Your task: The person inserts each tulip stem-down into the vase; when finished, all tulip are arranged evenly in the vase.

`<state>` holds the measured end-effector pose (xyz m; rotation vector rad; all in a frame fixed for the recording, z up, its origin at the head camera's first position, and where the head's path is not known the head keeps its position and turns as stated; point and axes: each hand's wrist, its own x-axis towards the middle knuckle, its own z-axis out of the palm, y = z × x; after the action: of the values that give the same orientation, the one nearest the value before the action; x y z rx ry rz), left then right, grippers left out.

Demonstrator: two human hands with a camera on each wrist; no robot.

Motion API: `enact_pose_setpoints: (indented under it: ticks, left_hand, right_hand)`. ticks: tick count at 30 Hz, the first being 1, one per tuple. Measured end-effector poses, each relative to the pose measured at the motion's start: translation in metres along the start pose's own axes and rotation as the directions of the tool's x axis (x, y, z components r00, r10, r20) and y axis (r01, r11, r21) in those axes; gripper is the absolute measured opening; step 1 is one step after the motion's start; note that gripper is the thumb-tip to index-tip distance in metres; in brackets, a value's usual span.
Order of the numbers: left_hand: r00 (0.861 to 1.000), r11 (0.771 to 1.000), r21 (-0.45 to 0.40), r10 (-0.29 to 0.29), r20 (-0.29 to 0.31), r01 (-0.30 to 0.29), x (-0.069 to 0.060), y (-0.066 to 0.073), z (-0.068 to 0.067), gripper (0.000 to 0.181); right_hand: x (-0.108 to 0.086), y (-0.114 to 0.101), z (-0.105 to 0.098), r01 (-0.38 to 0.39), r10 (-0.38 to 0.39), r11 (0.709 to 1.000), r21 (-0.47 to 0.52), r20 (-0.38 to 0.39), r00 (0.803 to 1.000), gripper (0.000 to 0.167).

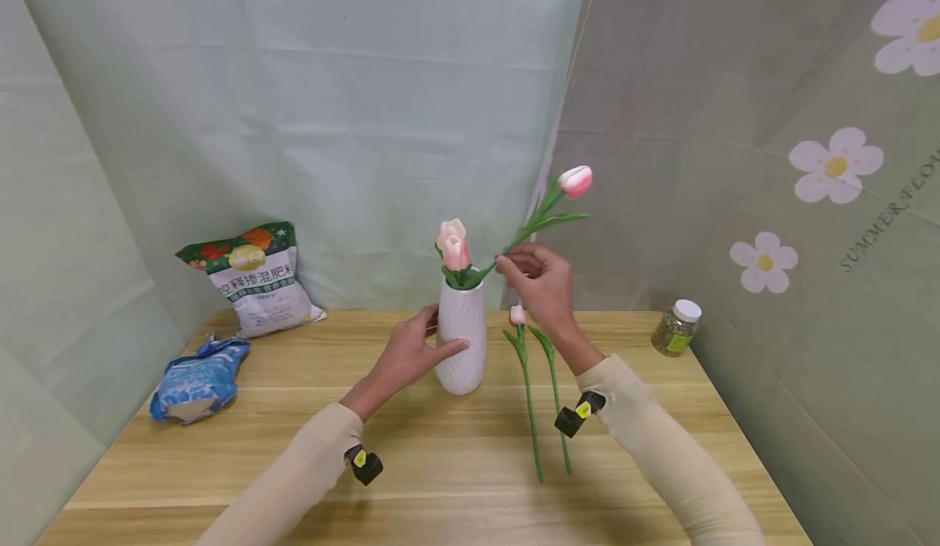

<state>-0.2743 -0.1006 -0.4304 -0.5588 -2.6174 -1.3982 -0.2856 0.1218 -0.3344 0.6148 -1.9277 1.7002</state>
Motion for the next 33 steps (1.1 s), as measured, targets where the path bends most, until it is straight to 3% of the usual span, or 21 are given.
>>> enact_pose_setpoints:
  ticks: [3,9,15,22,33]
  left_hand:
    - [1.000,1.000,0.004,0.005,0.001,-0.005,0.000,0.000,0.000,0.081]
    - [1.000,1.000,0.004,0.004,0.001,-0.004,0.000,-0.001,-0.001,0.081]
    - [1.000,1.000,0.008,0.005,-0.007,-0.005,0.000,0.001,0.000,0.081]
    - [1.000,1.000,0.006,-0.004,-0.003,0.004,0.000,0.001,0.000,0.082]
    - [1.000,1.000,0.012,-0.004,-0.006,0.004,0.000,0.000,0.000,0.084]
  right_hand:
    - [0.000,0.014,0.002,-0.023,0.023,0.999,-0.035,0.014,1.000,0.016]
    - [-0.002,0.016,0.006,-0.070,0.079,0.990,-0.124,0.076,0.994,0.017]
    - [-0.002,0.014,0.005,-0.080,0.089,0.990,-0.115,0.069,0.994,0.020]
    - [-0.002,0.014,0.002,-0.043,0.046,0.994,-0.105,0.019,0.999,0.019]
    - [-0.003,0.018,0.006,-0.033,0.054,0.983,-0.181,0.115,0.992,0.019]
